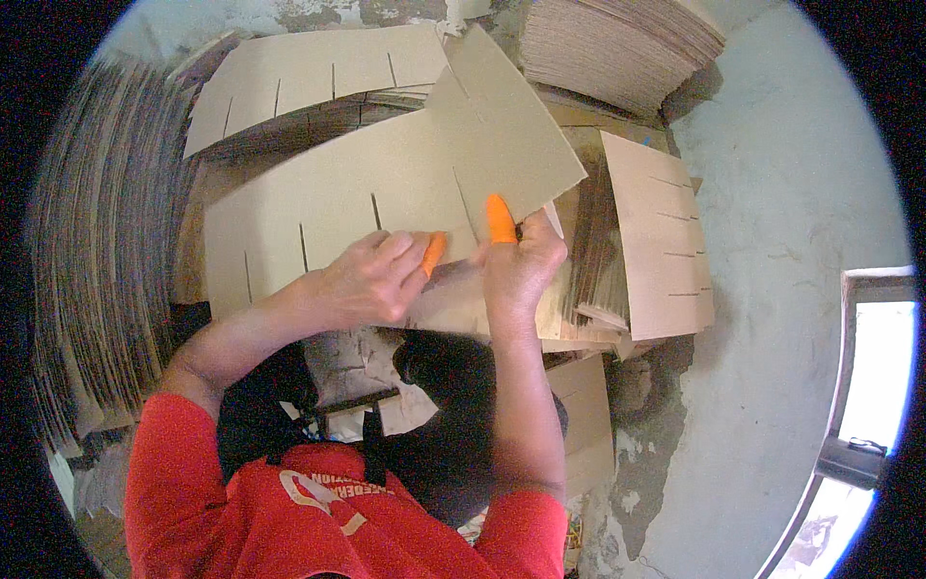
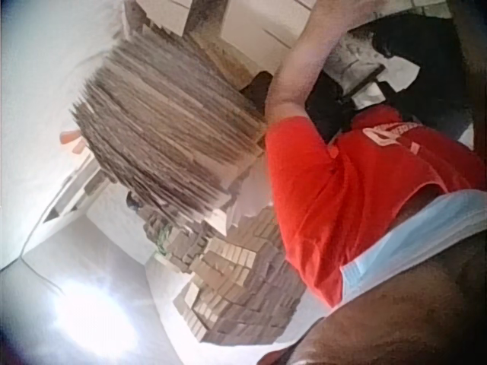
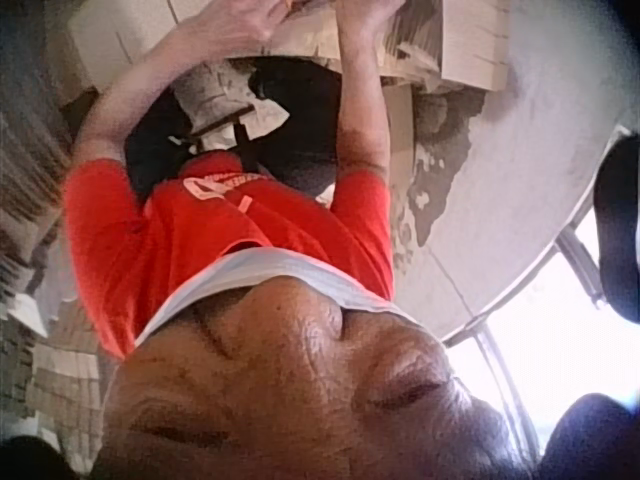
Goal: The person sits on the floor and repeatedly folds pre-scored cardboard pieces by hand, stacking the finished units into a growing pile.
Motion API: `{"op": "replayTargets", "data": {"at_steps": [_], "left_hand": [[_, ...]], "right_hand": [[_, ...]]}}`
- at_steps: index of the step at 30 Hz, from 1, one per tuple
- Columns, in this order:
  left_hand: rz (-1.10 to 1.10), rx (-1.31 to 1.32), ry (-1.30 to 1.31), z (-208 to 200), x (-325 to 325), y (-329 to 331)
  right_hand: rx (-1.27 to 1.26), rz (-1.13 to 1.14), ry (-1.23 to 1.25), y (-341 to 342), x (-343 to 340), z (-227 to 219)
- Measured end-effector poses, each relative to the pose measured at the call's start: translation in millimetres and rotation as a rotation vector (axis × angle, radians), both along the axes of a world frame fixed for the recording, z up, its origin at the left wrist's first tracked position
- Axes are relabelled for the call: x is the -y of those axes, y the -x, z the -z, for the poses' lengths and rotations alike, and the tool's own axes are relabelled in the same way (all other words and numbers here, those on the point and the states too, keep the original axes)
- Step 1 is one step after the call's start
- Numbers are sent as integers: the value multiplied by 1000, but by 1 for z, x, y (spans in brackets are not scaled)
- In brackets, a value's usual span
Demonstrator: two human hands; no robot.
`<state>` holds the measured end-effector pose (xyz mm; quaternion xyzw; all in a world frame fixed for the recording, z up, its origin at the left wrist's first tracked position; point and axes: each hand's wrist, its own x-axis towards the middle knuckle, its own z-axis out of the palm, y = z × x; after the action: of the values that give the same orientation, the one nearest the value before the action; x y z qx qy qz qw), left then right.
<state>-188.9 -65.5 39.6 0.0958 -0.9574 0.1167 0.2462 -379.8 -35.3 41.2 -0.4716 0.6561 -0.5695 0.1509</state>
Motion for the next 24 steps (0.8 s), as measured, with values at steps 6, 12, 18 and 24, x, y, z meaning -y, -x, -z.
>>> {"op": "replayTargets", "data": {"at_steps": [6, 12, 18, 24], "left_hand": [[-296, -358, -207, -11, 94, -27], [-720, -89, 52, 47, 230, -54], [-602, 13, -348, 49, 270, -55], [-716, -111, -181, 41, 254, -51]], "right_hand": [[59, 36, -94, 1, -11, -5], [86, 3, -27, -8, -6, -12], [101, -7, -25, -7, -9, -18], [88, -23, 12, 0, -9, -1]]}}
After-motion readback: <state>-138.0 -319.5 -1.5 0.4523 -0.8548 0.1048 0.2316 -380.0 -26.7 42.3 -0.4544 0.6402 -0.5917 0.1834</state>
